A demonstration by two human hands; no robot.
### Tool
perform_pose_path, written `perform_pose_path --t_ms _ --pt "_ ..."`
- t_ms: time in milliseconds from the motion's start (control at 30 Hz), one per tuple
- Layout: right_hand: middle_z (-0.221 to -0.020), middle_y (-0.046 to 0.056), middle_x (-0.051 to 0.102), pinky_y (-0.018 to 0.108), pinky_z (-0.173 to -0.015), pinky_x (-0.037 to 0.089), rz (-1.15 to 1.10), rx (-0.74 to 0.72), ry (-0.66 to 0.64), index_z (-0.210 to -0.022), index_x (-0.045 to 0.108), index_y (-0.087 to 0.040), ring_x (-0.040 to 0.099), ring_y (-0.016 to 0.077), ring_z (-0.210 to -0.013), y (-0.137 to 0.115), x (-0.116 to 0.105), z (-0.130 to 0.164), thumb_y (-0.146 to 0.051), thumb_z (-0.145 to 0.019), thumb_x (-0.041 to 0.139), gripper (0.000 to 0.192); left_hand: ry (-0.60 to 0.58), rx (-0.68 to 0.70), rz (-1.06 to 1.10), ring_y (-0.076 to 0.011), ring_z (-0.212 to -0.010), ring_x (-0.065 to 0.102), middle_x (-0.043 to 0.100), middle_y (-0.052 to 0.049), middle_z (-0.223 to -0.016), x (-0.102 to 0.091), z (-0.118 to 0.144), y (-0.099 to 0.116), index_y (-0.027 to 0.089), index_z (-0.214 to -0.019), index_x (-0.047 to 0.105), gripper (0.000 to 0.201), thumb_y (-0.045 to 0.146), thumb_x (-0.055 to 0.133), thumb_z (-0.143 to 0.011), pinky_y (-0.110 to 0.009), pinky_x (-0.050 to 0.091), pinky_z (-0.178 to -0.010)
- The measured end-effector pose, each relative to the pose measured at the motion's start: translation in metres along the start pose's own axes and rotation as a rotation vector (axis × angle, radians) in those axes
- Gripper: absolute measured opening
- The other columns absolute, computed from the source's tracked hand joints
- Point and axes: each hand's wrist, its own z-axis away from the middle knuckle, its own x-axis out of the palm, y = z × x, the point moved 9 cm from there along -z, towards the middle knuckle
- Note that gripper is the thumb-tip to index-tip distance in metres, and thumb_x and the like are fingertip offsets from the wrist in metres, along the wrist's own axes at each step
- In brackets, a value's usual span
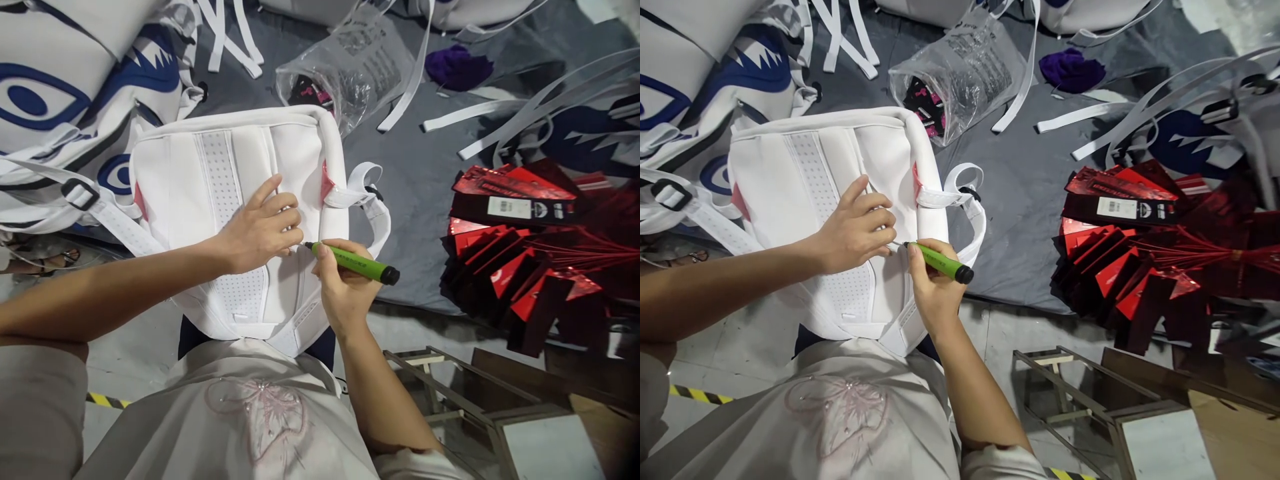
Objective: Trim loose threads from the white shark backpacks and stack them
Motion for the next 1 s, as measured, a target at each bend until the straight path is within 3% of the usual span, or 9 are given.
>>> perform_pose_path --t_ms 467,867,1000 --pt "-0.055 -0.004 0.058 0.023 -0.043 0.042 0.036 0.074 -0.093 -0.081 0.064 -0.018 0.052 0.0094 -0.043 -0.0009 0.0021 -0.0085 -0.038 -0.089 0.069 0.022 -0.068 -0.022 0.050 -0.0211 -0.122 0.052 0.061 0.001 -0.101 0.0051 0.0015 -0.0031 0.024 -0.096 0.066 0.015 0.034 0.055 -0.095 -0.053 0.018 -0.127" --pt "-0.060 -0.003 0.059 0.024 -0.046 0.042 0.059 0.039 -0.094 -0.087 0.066 -0.018 0.053 0.0103 -0.048 -0.0022 0.0000 -0.0076 -0.035 -0.089 0.069 0.017 -0.149 -0.055 0.144 -0.0214 -0.124 0.050 0.061 0.000 -0.105 0.0066 -0.0013 -0.0052 0.023 -0.096 0.065 0.016 0.033 0.052 -0.096 -0.054 0.017 -0.127" --pt "-0.058 -0.003 0.058 0.023 -0.045 0.040 0.079 0.039 -0.085 -0.083 0.066 -0.018 0.051 0.0098 -0.045 -0.0020 -0.0007 -0.0092 -0.035 -0.089 0.069 0.018 -0.125 -0.034 0.099 -0.0221 -0.123 0.050 0.061 0.000 -0.104 0.0067 -0.0030 -0.0042 0.023 -0.096 0.065 0.017 0.037 0.055 -0.096 -0.054 0.018 -0.126"
